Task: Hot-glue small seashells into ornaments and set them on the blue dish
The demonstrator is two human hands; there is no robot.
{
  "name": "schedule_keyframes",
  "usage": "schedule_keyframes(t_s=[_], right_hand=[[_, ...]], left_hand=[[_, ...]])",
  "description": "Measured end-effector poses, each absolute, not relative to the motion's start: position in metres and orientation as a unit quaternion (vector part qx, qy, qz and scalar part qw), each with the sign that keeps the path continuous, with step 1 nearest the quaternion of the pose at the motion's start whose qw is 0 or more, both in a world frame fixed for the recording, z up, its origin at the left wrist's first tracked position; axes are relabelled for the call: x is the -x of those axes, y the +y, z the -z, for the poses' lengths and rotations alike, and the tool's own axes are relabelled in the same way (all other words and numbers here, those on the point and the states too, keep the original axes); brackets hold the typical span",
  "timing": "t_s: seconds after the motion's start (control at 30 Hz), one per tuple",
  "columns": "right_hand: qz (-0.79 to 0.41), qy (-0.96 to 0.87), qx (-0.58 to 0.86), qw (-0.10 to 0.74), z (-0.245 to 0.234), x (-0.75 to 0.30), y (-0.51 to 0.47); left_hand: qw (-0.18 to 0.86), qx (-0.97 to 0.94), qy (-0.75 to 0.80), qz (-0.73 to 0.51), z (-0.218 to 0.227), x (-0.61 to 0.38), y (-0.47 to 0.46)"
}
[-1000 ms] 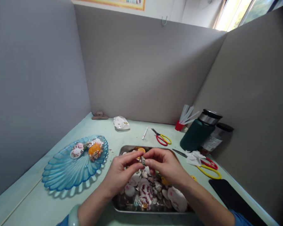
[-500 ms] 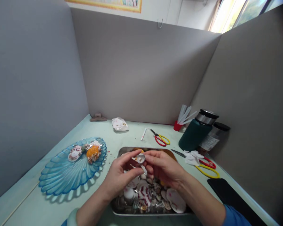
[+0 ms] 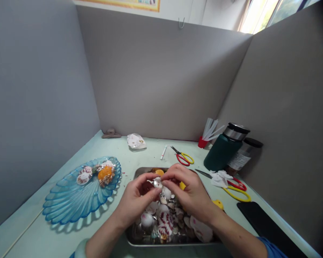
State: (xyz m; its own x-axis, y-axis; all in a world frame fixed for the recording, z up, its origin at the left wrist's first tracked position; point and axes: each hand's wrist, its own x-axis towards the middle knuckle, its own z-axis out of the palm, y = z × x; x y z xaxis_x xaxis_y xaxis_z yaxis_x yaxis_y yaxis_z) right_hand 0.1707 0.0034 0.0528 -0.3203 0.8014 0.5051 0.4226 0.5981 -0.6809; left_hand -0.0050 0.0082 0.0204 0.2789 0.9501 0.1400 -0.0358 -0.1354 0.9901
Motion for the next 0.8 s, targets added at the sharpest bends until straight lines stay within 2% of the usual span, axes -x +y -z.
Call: schedule_keyframes(t_s=[0.2,0.37,0.6,0.8], right_hand=[[-0.121,-0.822,0.398,0.389,-0.0485,-0.1676,0.0010],[-0.100,-0.833,0.410,0.358,-0.0455,-0.1670,0.0007],[-0.166,-0.797,0.419,0.401,-0.0507,-0.1670,0.0012],[-0.148,-0.803,0.427,0.388,-0.0493,-0.1670,0.0009]], left_hand=[[0.464,-0.646,0.399,-0.455,-0.0192,0.0054,0.0083],[0.418,-0.674,0.396,-0.463,-0.0160,0.0052,0.0098],[0.463,-0.635,0.410,-0.464,-0.0186,0.0052,0.0085],[0.468,-0.632,0.413,-0.459,-0.0212,0.0044,0.0071]])
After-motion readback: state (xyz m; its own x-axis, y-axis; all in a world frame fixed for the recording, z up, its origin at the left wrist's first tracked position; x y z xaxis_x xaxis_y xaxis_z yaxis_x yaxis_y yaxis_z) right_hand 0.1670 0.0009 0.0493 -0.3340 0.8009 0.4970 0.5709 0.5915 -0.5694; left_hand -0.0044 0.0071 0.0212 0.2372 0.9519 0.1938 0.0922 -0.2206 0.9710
